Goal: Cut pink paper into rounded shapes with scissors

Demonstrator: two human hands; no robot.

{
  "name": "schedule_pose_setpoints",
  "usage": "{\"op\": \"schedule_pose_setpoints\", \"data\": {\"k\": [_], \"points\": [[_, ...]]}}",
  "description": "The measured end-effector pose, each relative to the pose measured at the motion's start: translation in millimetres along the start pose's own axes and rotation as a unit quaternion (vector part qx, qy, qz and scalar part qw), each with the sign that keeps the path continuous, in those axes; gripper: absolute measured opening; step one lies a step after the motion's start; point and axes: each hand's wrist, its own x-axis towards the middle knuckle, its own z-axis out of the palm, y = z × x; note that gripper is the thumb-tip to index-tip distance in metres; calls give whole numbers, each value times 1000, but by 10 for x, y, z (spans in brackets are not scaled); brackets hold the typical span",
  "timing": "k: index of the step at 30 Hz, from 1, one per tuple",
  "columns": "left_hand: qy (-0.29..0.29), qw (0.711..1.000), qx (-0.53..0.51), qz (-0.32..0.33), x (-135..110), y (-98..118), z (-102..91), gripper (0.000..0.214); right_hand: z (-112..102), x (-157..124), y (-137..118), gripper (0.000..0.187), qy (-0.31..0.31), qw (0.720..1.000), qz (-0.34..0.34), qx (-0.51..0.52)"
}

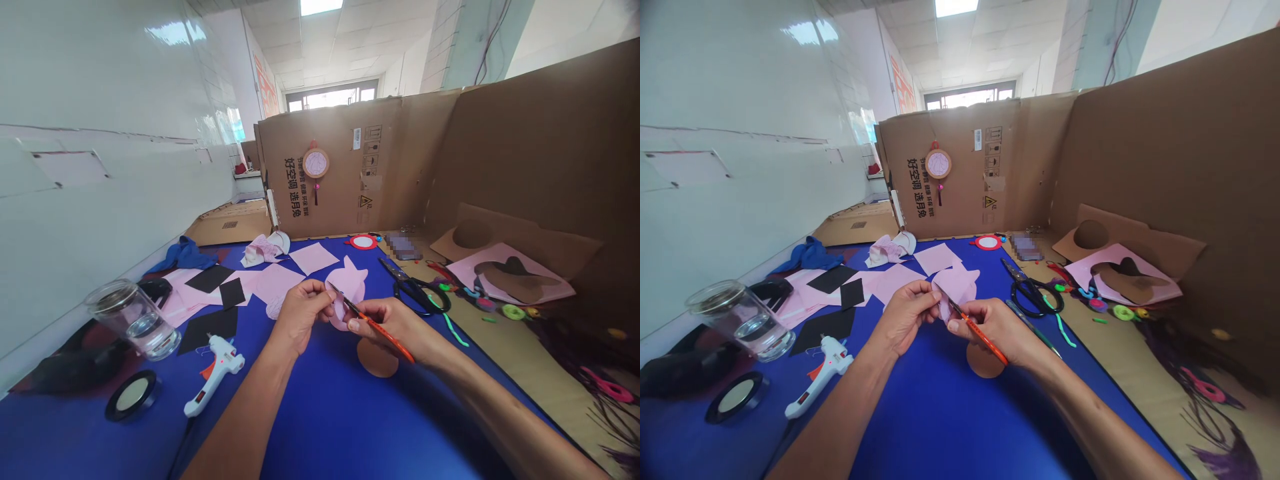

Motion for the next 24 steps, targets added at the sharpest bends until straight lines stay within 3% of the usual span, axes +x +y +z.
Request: {"op": "schedule_pose_setpoints", "data": {"k": [13,24], "points": [[13,998,53,-16,33,72,-101,21,-1,45,112,52,-14,1000,-19,-11],[-5,999,-30,-29,32,33,-86,24,13,-13,-3,57,-14,1000,9,14]]}}
